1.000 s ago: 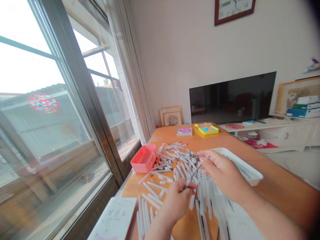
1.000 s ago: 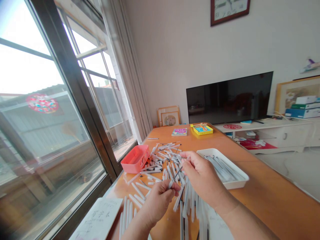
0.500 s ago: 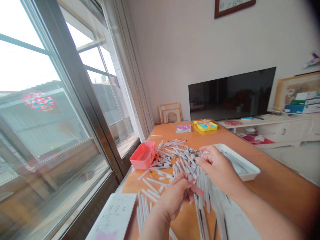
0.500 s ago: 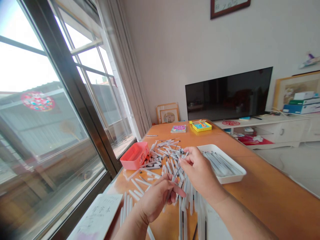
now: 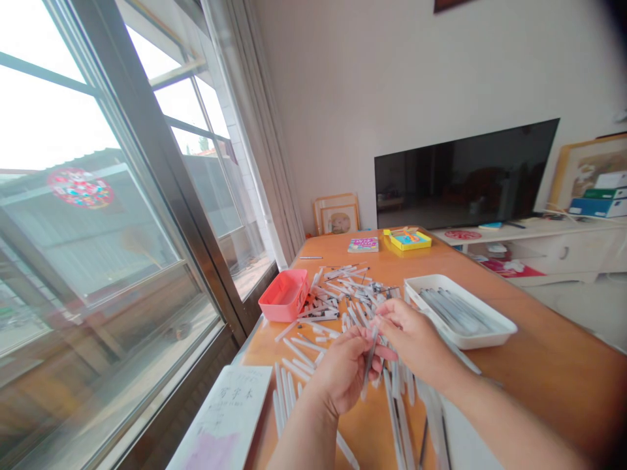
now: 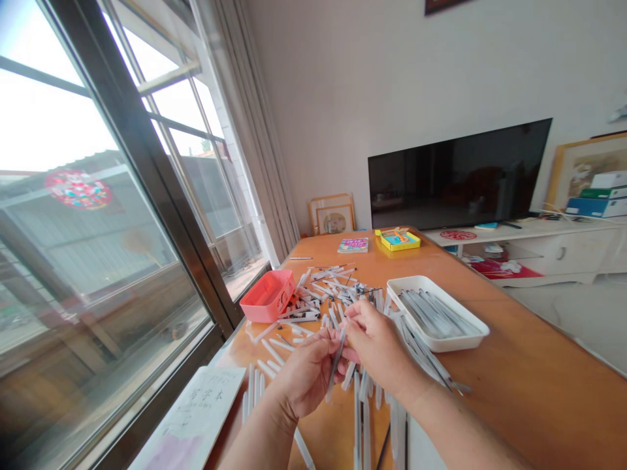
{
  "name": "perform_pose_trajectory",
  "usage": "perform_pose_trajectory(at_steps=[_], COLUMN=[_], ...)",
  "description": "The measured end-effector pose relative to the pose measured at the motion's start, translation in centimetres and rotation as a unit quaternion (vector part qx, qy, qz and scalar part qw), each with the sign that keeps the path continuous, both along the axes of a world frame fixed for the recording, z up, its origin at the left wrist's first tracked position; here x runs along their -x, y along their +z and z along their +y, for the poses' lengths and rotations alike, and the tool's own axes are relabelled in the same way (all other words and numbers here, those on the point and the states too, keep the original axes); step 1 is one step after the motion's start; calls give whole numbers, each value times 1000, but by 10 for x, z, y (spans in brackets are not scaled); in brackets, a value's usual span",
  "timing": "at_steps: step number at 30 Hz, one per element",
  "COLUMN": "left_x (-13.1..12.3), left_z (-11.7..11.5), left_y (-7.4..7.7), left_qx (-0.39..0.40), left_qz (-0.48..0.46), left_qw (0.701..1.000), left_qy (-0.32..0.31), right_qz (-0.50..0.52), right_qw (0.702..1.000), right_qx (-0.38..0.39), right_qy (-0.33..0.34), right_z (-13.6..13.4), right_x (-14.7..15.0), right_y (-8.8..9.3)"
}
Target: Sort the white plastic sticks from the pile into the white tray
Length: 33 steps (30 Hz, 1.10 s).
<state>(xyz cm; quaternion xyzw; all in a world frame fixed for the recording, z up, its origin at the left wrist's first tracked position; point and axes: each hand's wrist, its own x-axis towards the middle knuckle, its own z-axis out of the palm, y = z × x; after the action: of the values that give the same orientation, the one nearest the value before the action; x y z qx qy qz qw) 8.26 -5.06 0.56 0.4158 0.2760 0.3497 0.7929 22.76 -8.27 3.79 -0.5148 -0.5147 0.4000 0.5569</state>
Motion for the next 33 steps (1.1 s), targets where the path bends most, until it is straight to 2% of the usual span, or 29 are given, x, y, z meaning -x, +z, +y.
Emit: perform_pose_trajectory(at_steps=[4,6,10,13,17,22,26,30,33], left_x=[0,0,2,3,5,10,15,17,18], left_z=[1,1,4,7,11,17,22,23,22], left_y=[1,1,-1,-4,-9,-12,-13,-10,-8], left_qx=[6,10,11,18,30,16,6,12,21], left_qz=[1,2,3,13,23,33,54,56,62], left_qw=[1000,1000,1000,999,994,988,978,973,972], left_qy=[4,11,20,42,100,151,203,223,226], right_qz=[30,12,-66,-135,-156,-228,-343,-489,-539], right_qw=[997,997,997,989,984,968,937,871,840], right_qx=[20,16,-21,-52,-28,-2,13,30,43], right_qy=[63,70,38,-21,-87,-108,-68,-44,-38], right_z=[-1,0,7,14,24,32,42,61,79], right_x=[1,0,-6,-17,-40,-61,-59,-48,-39], right_y=[-1,-5,-14,-19,-25,-25,-23,-24,-30])
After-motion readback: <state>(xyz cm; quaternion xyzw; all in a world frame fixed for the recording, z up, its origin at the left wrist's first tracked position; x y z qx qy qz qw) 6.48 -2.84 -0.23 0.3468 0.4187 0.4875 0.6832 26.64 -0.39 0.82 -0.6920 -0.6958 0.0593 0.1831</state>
